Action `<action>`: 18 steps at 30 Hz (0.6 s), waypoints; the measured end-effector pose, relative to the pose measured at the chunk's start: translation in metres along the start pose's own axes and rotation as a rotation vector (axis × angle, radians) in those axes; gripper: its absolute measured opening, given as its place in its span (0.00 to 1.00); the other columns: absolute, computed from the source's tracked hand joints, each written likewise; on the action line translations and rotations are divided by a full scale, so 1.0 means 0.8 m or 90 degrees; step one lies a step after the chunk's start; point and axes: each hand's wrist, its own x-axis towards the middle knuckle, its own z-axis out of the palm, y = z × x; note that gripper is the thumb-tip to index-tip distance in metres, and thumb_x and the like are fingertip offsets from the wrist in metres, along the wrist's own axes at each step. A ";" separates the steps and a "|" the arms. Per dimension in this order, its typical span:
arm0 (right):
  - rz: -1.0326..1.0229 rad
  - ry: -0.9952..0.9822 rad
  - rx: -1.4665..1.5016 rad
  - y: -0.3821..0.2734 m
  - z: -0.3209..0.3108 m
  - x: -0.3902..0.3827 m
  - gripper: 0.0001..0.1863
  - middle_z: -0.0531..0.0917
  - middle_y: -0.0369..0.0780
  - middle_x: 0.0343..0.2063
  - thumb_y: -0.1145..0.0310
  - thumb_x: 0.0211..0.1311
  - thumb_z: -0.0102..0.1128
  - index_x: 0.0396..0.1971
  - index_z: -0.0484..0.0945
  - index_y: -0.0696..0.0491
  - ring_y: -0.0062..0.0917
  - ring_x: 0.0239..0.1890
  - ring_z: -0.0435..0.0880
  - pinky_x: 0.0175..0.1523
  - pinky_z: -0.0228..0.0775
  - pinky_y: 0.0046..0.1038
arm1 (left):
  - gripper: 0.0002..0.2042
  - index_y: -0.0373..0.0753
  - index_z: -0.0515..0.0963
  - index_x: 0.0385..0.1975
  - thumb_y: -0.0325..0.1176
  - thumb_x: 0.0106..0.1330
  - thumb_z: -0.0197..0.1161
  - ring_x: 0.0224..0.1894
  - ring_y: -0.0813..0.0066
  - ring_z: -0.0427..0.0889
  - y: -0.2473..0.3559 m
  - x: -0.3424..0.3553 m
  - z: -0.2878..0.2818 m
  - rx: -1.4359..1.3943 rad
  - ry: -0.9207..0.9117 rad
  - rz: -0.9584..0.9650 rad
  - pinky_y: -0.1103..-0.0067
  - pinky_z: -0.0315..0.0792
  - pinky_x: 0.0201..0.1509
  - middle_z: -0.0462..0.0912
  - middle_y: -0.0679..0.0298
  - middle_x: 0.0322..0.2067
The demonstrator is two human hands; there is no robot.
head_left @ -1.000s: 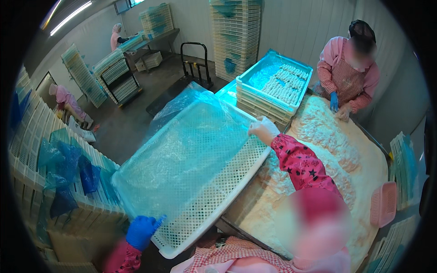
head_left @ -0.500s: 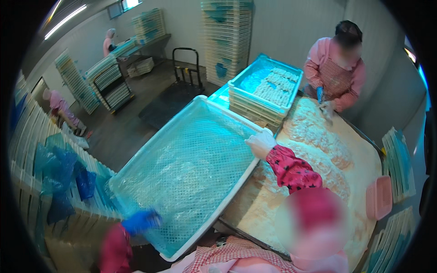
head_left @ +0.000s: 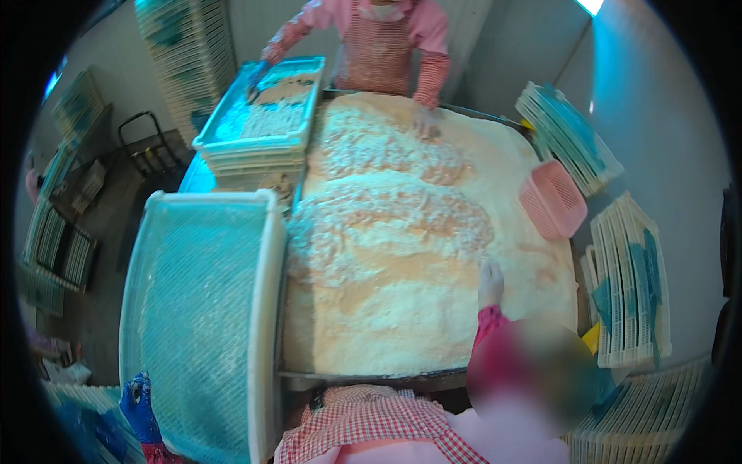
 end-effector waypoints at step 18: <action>-0.091 0.197 -0.224 0.051 -0.086 0.075 0.08 0.78 0.36 0.26 0.66 0.47 0.60 0.27 0.74 0.50 0.33 0.34 0.76 0.39 0.66 0.33 | 0.20 0.41 0.69 0.52 0.29 0.58 0.57 0.46 0.58 0.74 0.126 -0.211 0.614 0.001 -0.562 0.247 0.72 0.69 0.50 0.74 0.55 0.47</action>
